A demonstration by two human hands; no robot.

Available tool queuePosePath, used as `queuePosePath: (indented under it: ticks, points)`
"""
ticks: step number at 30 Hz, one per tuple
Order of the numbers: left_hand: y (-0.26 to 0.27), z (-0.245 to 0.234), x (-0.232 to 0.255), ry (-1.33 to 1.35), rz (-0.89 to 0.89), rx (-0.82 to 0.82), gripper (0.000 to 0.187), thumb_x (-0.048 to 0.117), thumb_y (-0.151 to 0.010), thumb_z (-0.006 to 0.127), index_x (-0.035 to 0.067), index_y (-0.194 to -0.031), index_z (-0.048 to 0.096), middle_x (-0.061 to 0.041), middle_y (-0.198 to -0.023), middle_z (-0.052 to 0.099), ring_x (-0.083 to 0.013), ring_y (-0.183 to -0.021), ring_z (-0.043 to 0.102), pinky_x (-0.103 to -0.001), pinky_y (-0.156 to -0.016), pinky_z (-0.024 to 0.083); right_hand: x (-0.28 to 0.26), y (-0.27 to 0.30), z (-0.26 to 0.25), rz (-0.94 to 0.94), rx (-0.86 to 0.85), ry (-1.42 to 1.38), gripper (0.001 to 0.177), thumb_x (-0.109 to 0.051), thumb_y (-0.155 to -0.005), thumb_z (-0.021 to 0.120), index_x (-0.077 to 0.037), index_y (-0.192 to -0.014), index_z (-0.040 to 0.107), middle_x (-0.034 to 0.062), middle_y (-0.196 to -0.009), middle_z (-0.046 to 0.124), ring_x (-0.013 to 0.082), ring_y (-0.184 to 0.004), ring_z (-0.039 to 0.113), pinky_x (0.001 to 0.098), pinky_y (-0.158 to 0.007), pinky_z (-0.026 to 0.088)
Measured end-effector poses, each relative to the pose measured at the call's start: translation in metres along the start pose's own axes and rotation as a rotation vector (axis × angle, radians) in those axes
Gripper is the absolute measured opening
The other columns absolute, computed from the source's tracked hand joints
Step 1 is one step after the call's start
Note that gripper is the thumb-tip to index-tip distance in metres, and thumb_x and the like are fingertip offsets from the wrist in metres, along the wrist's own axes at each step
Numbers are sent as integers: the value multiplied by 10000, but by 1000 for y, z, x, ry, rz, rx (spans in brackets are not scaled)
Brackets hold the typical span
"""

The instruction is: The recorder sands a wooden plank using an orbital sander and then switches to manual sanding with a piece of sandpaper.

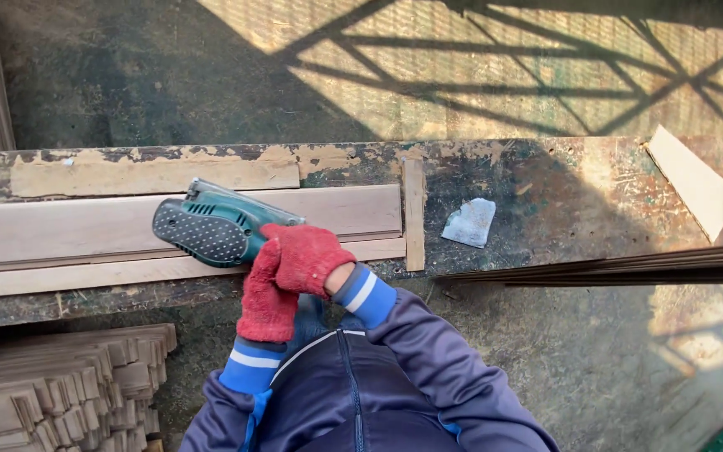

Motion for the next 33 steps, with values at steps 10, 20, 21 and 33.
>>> queuePosePath:
  ticks: [10, 20, 21, 33]
  points:
    - [6, 17, -10, -27, 24, -3, 371, 307, -886, 797, 88, -1181, 741, -116, -1090, 779, -261, -905, 772, -328, -740, 632, 21, -1, 6, 1, 15, 63, 457, -366, -891, 433, -186, -1279, 593, 211, -1124, 739, 471, -1099, 691, 601, -905, 564]
    - [-6, 87, -142, -82, 87, 74, 582, 141, -659, 985, 113, -1197, 763, -82, -928, 774, -218, -737, 764, -298, -617, 640, 124, 74, -66, 190, 36, 66, 604, -347, -857, 429, -233, -1439, 541, 189, -1176, 729, 452, -1144, 668, 581, -989, 532]
    - [-11, 97, -160, -95, 66, 48, 622, 149, -633, 1003, 125, -1205, 758, -71, -920, 774, -212, -726, 764, -292, -611, 645, 144, 80, -71, 220, 70, 68, 576, -362, -852, 430, -248, -1399, 570, 177, -1131, 740, 443, -1115, 681, 576, -965, 543]
    - [1, 216, -244, -642, -26, -59, 791, 456, -539, 971, 57, -1191, 766, -179, -979, 778, -375, -959, 760, -426, -818, 639, 215, 148, -155, 423, 273, -51, 549, -339, -883, 322, -173, -1299, 641, 249, -1073, 722, 511, -1130, 641, 621, -969, 527]
Point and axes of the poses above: each hand's wrist, its own y-axis away from the middle knuckle, its own z-axis out of the palm, x = y × z, the point moved 6 cm from there along -y, towards the middle knuckle
